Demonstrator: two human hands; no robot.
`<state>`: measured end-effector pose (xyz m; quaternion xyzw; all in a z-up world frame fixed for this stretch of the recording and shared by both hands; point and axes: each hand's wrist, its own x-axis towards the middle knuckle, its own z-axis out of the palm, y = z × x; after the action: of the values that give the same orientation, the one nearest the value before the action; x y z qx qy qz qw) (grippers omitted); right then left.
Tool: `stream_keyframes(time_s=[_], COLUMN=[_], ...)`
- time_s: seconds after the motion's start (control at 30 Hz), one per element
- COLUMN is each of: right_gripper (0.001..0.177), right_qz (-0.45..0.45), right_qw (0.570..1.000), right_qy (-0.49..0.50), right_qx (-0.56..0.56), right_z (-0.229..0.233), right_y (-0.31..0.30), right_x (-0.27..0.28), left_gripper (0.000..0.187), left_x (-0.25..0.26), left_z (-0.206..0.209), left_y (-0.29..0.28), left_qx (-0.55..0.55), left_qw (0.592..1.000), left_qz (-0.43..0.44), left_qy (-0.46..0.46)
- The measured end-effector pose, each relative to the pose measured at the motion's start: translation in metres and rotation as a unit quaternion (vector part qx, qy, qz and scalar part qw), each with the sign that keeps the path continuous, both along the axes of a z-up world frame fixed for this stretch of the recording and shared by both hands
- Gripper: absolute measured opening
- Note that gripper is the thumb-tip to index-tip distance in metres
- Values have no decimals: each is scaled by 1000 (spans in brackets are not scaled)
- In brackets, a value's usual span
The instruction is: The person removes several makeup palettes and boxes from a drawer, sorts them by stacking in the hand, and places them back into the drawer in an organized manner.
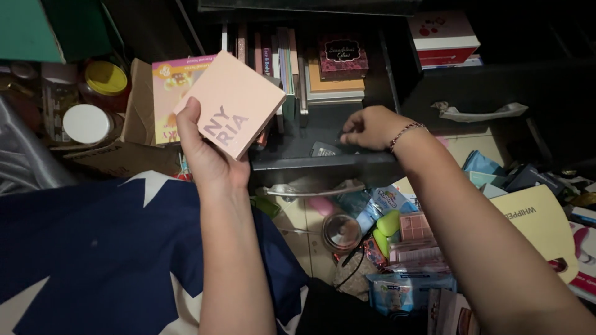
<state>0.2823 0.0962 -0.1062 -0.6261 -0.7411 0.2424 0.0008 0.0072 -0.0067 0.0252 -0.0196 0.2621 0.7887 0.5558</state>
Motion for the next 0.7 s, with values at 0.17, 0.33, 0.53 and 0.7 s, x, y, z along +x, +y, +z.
stream_keyframes(time_s=[0.17,0.33,0.53,0.7], right_gripper=[31,36,47,58], right_qz=[5,30,80,-9], right_qw=[1000,999,975,982], right_qy=[1,-27,-183,181], right_qx=[13,-5,-99,-42], right_z=[6,-4,130,42], right_y=[1,16,37,160], right_x=[5,0,-65,-97], left_gripper=[56,59,68,65], left_x=[-6,14,25,8], left_z=[-12,18,44,28], left_y=[26,57,59,70], left_qx=[-49,-59,-79,-131], left_qw=[999,991,983,985], left_qz=[-22,-123,-135,-110], left_qy=[-1,-8,93,24])
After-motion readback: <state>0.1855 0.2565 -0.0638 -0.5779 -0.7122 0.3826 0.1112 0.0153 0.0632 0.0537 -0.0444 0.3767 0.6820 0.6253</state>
